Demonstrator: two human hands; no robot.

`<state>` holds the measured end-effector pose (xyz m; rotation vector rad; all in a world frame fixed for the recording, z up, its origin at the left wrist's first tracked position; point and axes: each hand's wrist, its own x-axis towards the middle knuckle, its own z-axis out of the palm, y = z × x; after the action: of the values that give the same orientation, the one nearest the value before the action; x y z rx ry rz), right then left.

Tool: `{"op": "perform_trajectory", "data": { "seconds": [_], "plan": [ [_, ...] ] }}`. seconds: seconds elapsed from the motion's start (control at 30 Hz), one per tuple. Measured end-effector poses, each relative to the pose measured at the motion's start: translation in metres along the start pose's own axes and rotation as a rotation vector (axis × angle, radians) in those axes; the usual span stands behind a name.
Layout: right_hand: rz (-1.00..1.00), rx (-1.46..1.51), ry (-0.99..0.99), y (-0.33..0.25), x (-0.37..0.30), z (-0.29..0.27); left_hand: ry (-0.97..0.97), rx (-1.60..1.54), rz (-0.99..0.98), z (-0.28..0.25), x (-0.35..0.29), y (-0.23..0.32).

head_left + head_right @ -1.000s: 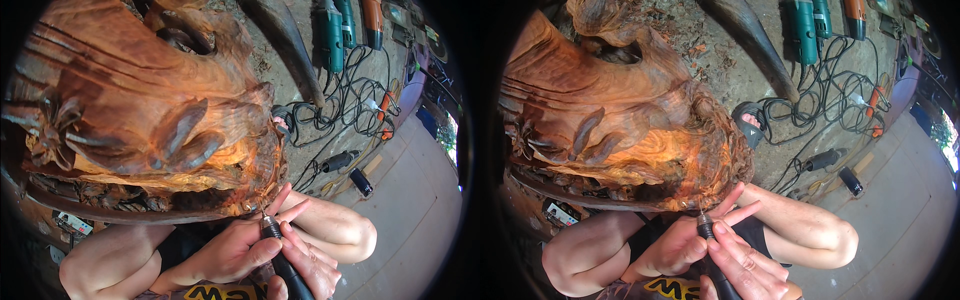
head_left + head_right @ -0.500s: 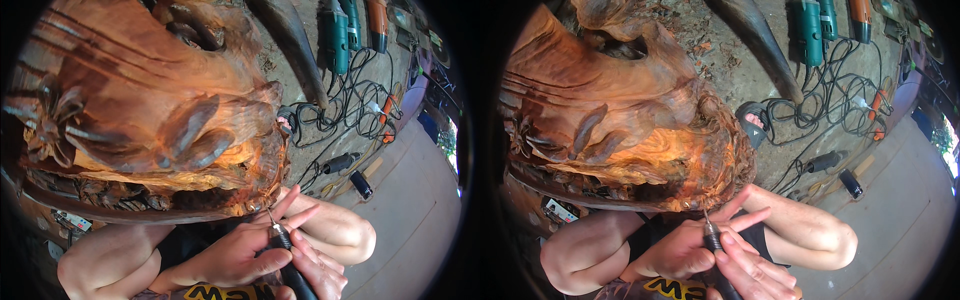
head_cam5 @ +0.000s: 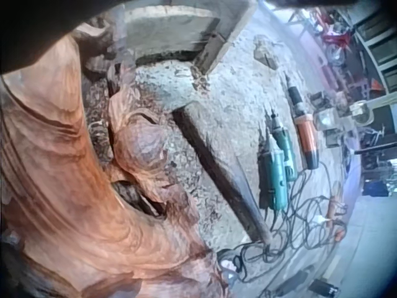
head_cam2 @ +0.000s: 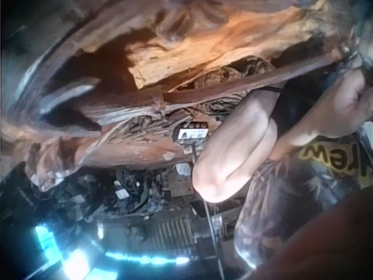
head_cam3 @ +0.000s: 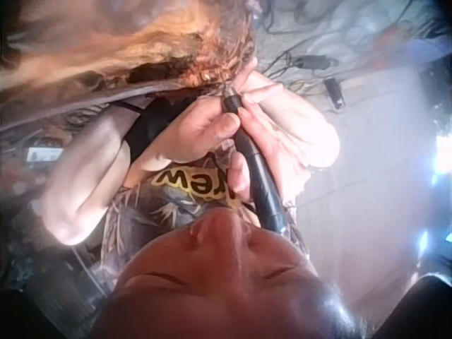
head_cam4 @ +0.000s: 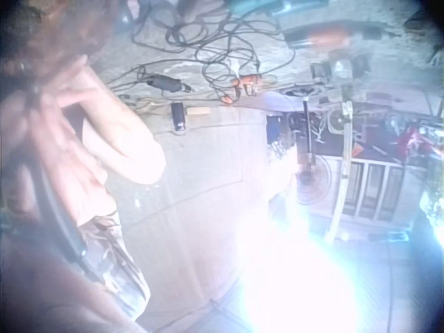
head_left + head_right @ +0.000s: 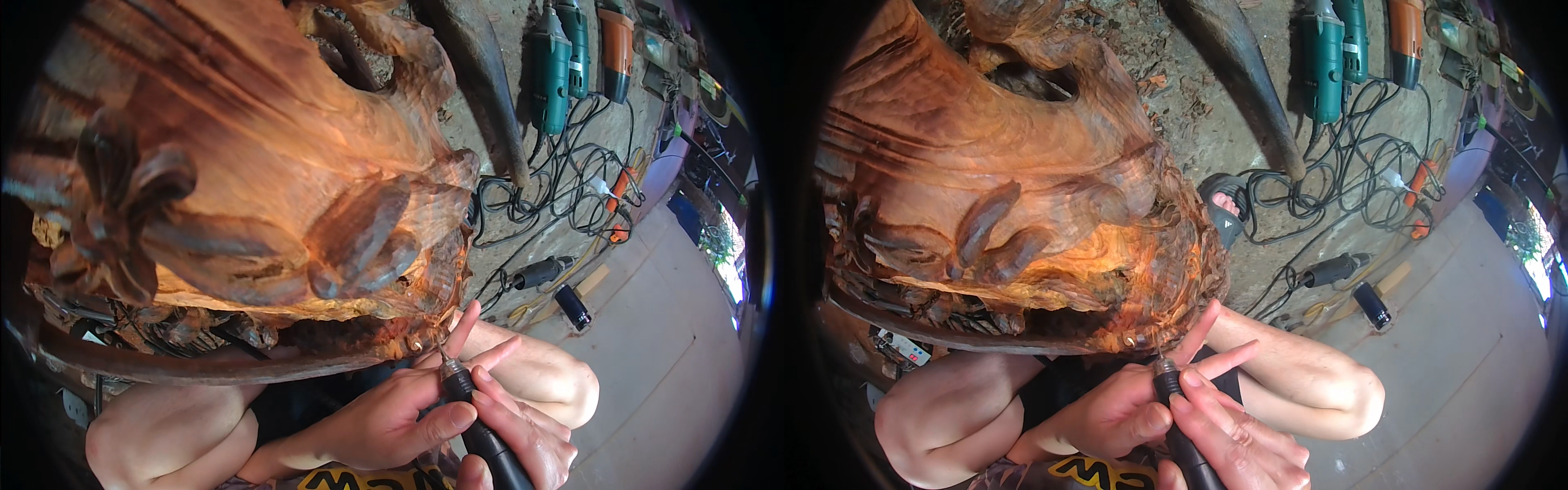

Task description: The person uses a rotary carving tool to refine details on a large wooden sculpture. They hold the tool with both hands and carefully carve along the surface, removing small chips of wood.

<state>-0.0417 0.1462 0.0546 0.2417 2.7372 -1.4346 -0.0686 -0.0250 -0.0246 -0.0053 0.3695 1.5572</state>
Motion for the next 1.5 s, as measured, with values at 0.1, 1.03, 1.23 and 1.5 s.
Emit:
{"op": "perform_trajectory", "data": {
  "seconds": [0.1,1.03,1.23,1.5],
  "plan": [
    [0.005,-0.004,0.004,0.001,0.002,0.002,0.009,-0.052,-0.031,0.001,-0.002,-0.001],
    [0.047,-0.036,0.035,-0.004,-0.009,0.008,0.043,0.095,0.037,0.001,0.001,0.003],
    [0.066,-0.039,0.05,-0.005,-0.01,0.009,-0.005,0.194,0.039,-0.003,0.001,0.005],
    [0.123,-0.077,0.075,-0.009,-0.016,0.011,-0.014,0.274,0.07,-0.001,0.001,0.003]
  ]
}}
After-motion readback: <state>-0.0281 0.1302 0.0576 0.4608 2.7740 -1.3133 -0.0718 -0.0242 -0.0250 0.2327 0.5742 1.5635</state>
